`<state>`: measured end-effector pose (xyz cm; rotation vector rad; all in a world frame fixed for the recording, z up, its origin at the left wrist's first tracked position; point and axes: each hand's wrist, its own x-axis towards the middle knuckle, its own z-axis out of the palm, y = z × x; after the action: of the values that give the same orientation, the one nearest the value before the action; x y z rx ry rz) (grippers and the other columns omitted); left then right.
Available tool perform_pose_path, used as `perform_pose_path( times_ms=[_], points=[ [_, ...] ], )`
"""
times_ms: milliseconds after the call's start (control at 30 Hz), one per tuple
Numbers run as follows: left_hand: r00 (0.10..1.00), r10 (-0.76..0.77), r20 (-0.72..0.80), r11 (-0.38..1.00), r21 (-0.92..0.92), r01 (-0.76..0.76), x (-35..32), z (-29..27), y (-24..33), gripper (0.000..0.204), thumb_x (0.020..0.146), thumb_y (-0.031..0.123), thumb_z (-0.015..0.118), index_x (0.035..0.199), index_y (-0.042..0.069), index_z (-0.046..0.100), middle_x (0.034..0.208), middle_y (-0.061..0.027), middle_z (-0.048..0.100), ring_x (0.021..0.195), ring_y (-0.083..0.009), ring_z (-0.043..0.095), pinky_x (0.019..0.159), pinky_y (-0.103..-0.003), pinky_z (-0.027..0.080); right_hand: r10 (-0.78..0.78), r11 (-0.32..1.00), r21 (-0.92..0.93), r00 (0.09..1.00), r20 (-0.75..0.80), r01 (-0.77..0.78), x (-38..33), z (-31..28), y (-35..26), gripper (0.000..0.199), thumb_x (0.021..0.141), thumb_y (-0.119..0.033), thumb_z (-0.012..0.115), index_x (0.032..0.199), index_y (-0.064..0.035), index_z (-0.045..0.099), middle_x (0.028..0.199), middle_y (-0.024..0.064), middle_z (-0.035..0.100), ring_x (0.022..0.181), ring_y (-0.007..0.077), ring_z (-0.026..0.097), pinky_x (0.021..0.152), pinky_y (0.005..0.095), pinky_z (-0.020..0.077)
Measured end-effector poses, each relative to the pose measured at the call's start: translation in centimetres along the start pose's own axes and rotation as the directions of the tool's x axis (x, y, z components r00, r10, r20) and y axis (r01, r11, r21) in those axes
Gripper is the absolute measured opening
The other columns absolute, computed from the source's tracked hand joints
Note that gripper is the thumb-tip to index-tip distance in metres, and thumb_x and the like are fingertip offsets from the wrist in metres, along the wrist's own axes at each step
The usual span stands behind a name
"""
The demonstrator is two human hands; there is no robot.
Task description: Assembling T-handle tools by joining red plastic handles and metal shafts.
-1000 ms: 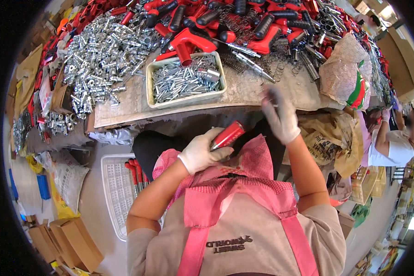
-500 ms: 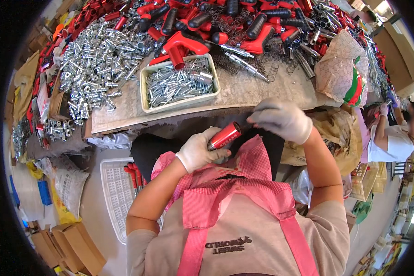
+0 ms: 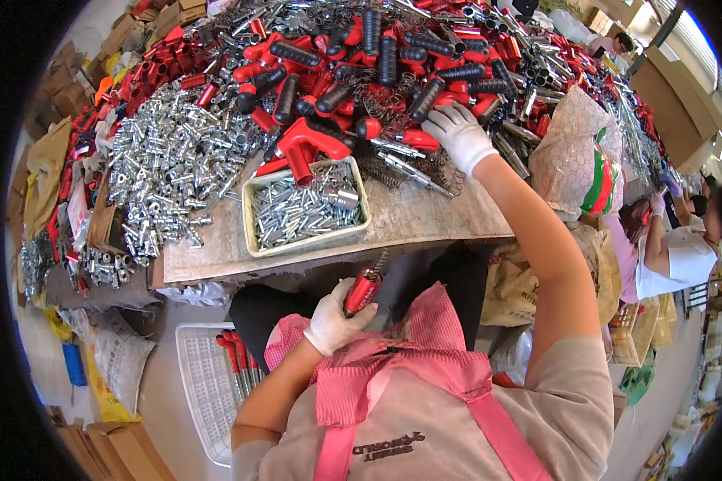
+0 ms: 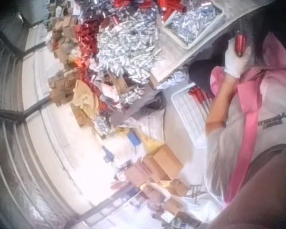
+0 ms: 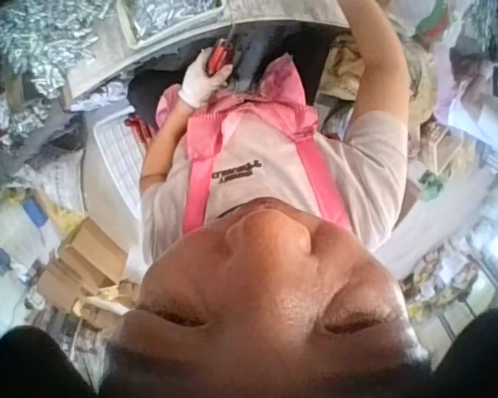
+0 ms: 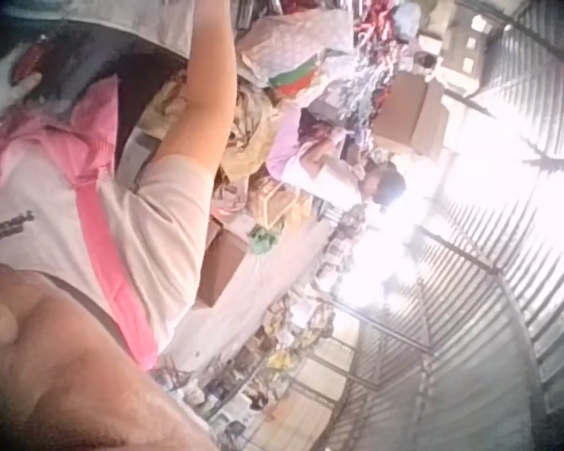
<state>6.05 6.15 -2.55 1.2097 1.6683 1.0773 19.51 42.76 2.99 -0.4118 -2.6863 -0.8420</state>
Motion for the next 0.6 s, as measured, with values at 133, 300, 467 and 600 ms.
perform_pose_path(
  times_ms=[133,300,467,600],
  points=[
    [0.997,-0.011,-0.072,0.999,-0.042,0.008,-0.6,-0.4,-0.2,0.039,0.075,0.025,0.074,0.102,0.003,0.058,0.082,-0.0142,0.059,0.07,-0.0267,0.056,0.069,-0.034,0.047,-0.082,0.997,0.016,0.992,0.099,0.08,2.0,-0.4,0.8,0.026,0.076,-0.012,0.051,0.1,-0.0136,0.06,0.108,0.0038,0.057,0.112,0.0228,0.049,0.106,0.0424,0.0318],
    [0.991,0.017,-0.135,0.993,0.115,-0.001,-1.0,-1.9,-0.5,0.042,0.074,0.028,0.075,0.103,0.003,0.058,0.082,-0.0166,0.062,0.073,-0.0322,0.062,0.068,-0.036,0.05,0.242,0.945,0.214,0.969,0.049,-0.247,-0.6,-8.9,0.9,0.038,0.063,-0.011,0.072,0.1,-0.0071,0.062,0.099,0.0115,0.061,0.098,0.0273,0.057,0.09,0.0387,0.0442],
    [0.997,0.071,-0.032,0.973,0.222,-0.062,-1.0,-2.6,0.0,0.037,0.076,0.031,0.071,0.104,0.009,0.059,0.086,-0.0179,0.064,0.08,-0.0369,0.063,0.069,-0.04,0.051,0.061,0.168,0.859,0.875,0.48,-0.483,-6.9,-12.8,-5.5,0.044,0.071,-0.026,0.078,0.104,-0.0018,0.061,0.081,0.0085,0.066,0.076,0.0134,0.061,0.074,0.0308,0.0492],
    [0.992,0.088,0.094,0.962,0.25,-0.109,-2.0,-2.4,0.1,0.034,0.078,0.03,0.069,0.104,0.012,0.058,0.086,-0.0163,0.064,0.078,-0.0368,0.062,0.067,-0.041,0.051,-0.177,0.218,0.869,0.857,0.484,-0.445,-7.5,-15.4,-9.2,0.038,0.069,-0.028,0.078,0.094,-0.005,0.061,0.078,0.0116,0.065,0.074,0.024,0.064,0.07,0.0346,0.0487]
  ],
)
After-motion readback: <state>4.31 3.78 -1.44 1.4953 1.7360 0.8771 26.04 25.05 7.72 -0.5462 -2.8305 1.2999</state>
